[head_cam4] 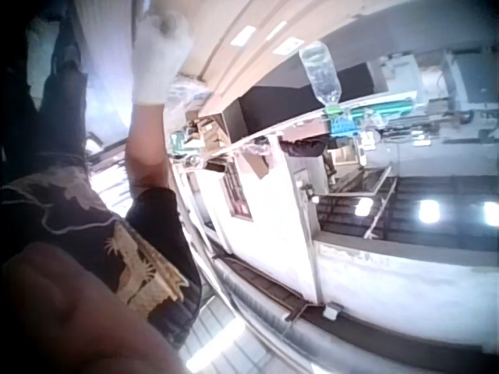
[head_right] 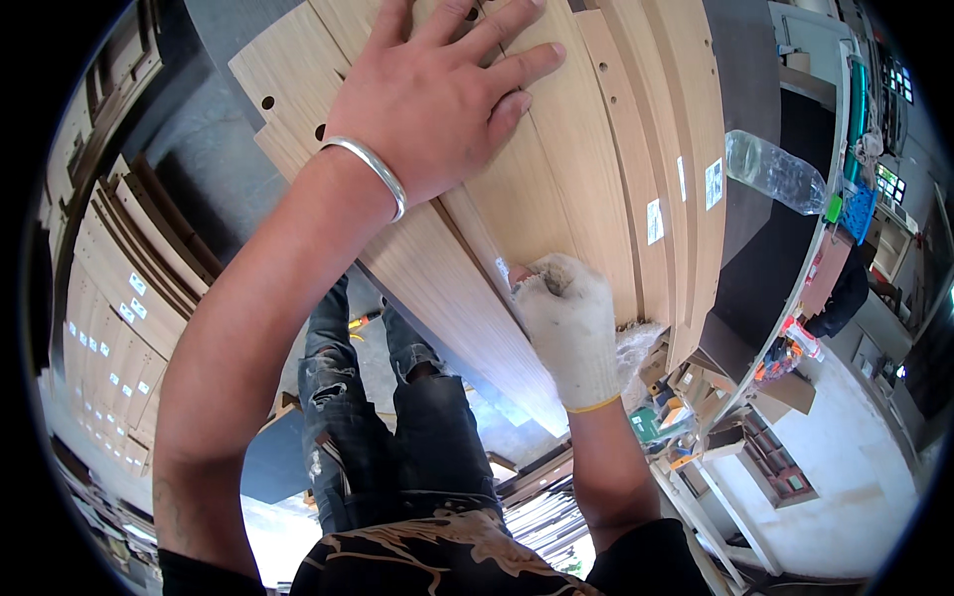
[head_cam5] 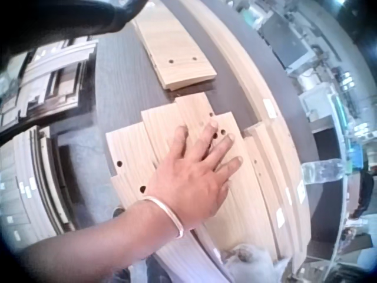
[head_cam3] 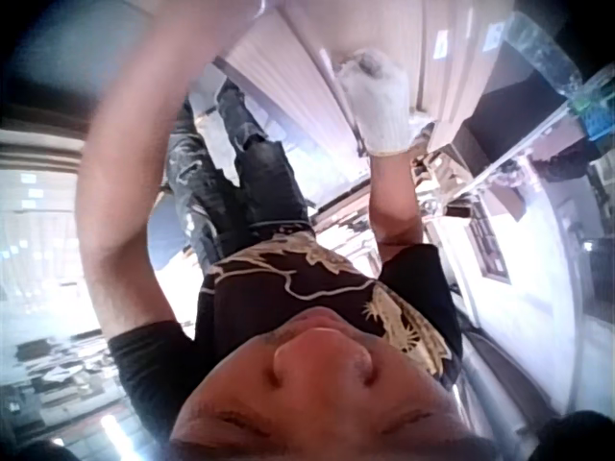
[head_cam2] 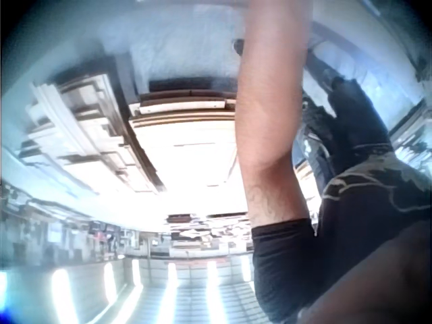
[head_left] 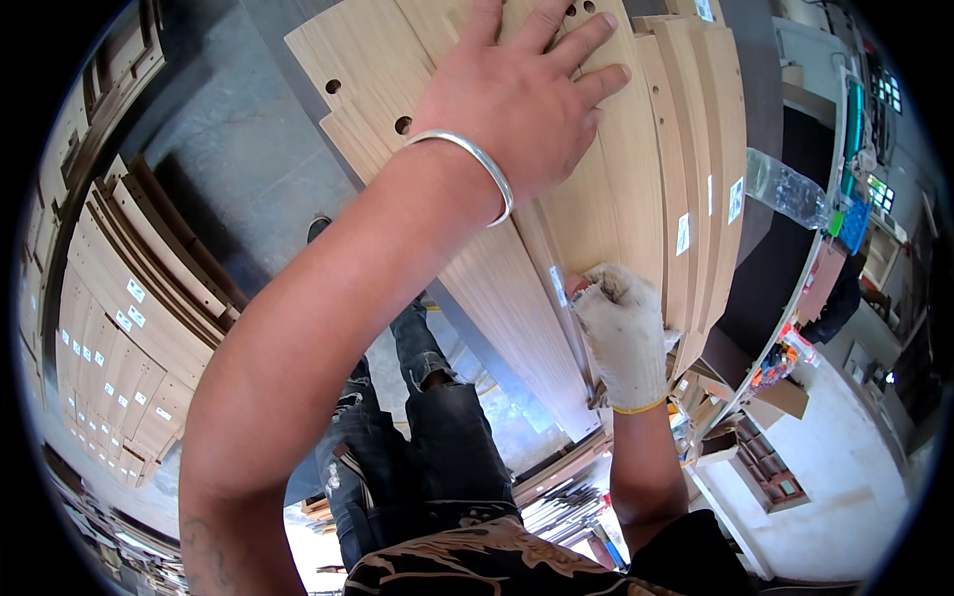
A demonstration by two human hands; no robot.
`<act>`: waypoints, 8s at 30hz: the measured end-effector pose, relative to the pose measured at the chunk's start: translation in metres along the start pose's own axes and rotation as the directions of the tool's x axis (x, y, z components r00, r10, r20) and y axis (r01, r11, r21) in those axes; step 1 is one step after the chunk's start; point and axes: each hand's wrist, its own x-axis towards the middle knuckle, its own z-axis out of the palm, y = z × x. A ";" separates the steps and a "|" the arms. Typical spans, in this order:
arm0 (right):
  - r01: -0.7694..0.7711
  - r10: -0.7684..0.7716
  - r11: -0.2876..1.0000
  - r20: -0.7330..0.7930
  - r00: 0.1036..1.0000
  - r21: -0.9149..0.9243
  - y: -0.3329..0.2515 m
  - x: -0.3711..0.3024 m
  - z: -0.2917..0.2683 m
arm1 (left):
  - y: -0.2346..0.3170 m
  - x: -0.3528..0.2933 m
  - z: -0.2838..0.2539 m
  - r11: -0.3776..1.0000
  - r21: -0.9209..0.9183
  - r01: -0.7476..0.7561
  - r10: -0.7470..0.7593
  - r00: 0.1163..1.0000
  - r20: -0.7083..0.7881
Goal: The person wipes the surface of several flat wooden boards with a cloth. They handle the boards one at a time, occasionally picking up a bottle to apply liquid to the cloth before continuing to wipe the boards in a workshop setting.
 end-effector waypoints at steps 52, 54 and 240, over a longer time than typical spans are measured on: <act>0.149 -0.142 0.937 0.046 0.989 -0.315 -0.028 0.011 0.003 | -0.006 -0.001 0.002 0.986 -0.164 0.026 -0.031 0.999 -0.029; 0.147 -0.144 0.969 0.030 0.989 -0.198 -0.024 0.012 0.008 | -0.007 -0.001 0.001 0.987 -0.161 0.022 -0.027 0.999 -0.027; 0.276 -0.287 0.957 0.154 0.945 0.089 -0.186 0.083 0.017 | 0.039 -0.074 -0.009 0.897 -0.436 -0.072 0.220 0.929 0.297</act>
